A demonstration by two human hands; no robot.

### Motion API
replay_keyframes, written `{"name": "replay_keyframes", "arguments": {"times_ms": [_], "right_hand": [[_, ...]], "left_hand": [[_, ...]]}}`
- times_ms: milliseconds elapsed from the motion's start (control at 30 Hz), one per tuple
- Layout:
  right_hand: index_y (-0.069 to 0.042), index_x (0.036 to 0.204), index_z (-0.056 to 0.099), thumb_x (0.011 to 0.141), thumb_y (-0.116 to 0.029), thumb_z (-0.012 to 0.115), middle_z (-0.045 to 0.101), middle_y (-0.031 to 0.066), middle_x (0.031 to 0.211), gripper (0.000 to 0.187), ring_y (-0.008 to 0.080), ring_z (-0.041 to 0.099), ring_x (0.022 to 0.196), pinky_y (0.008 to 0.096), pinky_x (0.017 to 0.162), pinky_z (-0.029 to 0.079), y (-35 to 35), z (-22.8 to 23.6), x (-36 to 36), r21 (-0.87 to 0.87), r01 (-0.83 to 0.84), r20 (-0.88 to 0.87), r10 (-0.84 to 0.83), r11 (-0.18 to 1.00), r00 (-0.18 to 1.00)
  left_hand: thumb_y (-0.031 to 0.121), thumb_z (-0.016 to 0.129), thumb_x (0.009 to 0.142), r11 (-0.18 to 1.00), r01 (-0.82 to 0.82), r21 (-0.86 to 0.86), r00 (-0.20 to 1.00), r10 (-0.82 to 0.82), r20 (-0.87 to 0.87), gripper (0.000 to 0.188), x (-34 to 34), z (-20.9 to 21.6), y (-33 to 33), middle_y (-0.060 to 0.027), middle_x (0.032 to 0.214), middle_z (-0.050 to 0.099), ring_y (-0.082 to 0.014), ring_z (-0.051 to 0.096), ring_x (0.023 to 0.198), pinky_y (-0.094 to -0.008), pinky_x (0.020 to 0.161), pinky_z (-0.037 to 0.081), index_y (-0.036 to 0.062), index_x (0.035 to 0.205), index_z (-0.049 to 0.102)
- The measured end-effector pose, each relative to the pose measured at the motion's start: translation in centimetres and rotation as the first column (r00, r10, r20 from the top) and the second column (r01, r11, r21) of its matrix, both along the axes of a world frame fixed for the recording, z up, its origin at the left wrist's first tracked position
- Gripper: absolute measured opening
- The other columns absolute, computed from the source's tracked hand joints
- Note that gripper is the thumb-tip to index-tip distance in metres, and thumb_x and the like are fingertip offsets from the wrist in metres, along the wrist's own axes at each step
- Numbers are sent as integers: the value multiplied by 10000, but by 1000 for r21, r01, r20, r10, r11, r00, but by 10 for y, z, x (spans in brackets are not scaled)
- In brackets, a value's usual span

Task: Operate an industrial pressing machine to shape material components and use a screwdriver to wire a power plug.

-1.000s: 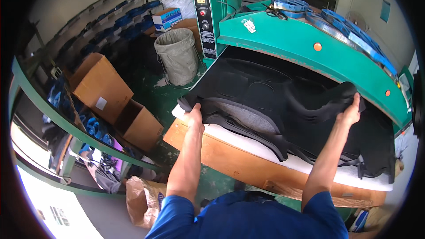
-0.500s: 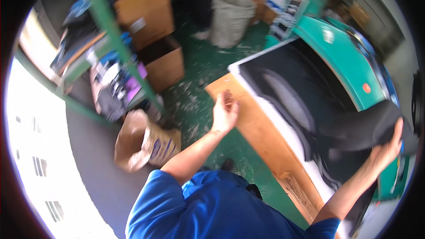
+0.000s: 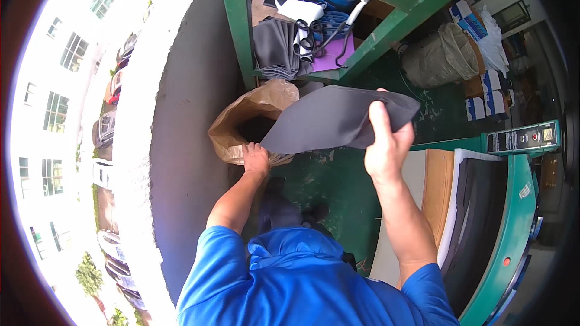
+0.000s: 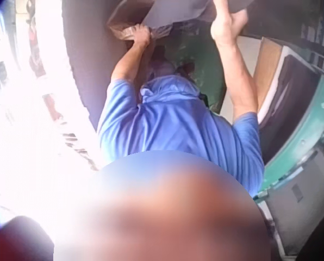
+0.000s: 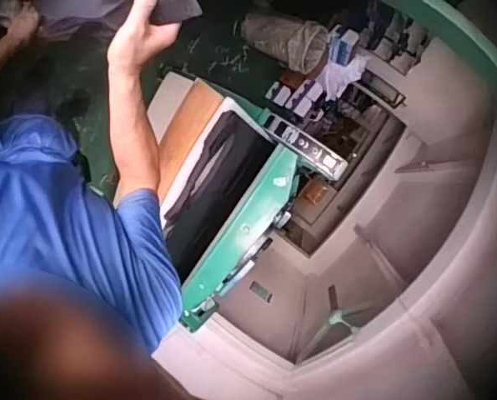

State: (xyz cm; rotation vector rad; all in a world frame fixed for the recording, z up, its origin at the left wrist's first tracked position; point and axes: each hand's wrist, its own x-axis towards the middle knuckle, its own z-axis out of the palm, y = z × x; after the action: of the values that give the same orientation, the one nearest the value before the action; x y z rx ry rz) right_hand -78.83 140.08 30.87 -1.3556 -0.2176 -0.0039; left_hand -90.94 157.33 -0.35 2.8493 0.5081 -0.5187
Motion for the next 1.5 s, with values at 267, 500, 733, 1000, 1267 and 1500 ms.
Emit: {"name": "replay_keyframes", "arguments": {"times_ms": [267,500,733,1000,1267,1500], "right_hand": [[14,1135,587,872,-139,724,647,50,1002,334,126,610,886,263,802,511,105,-181,11,-174,-185,-163,157,967,974],[-23,1338,492,793,-35,681,390,250,1454,577,377,393,1348,384,1097,360,118,-229,-14,-601,-514,-134,556,612,820],[10,1133,610,828,-86,634,621,181,1136,320,338,582,1098,408,949,463,-8,-177,-66,-573,-672,-229,696,469,681],[-33,1164,622,894,-92,651,655,138,1141,278,267,641,1051,340,901,516,-243,-14,-77,-699,118,57,-110,706,992],[-13,1141,638,879,-57,671,688,127,1072,268,197,666,957,309,835,540,-456,56,-147,-613,665,320,-636,426,702],[-8,1129,630,860,-54,680,676,165,1062,277,248,672,946,333,818,547,-566,62,-169,-652,663,324,-656,368,682]], "left_hand": [[147,537,820,992,113,-52,974,-100,205,200,-28,3,-23,-107,993,652,-273,558,1065,-477,1066,325,87,902,709],[150,516,901,757,-201,-622,912,376,163,409,6,5,-29,-170,1259,552,-338,463,1227,-404,1076,327,30,1292,516],[217,677,722,981,75,-177,980,-40,194,431,-13,1,18,-183,1059,598,-375,528,1050,-489,1014,353,-21,1074,603],[16,609,891,359,434,-827,852,136,506,383,168,197,-188,-177,1164,617,-226,606,1067,-336,940,478,-58,1255,516],[267,623,934,-366,-229,-902,932,-351,-94,595,118,338,-506,-220,1284,522,-297,531,1205,-407,1065,396,-64,1365,382],[472,615,881,-310,-508,-804,854,-305,-422,969,87,311,-616,-282,1487,224,-356,279,1385,-429,1165,207,-110,1458,98]]}}
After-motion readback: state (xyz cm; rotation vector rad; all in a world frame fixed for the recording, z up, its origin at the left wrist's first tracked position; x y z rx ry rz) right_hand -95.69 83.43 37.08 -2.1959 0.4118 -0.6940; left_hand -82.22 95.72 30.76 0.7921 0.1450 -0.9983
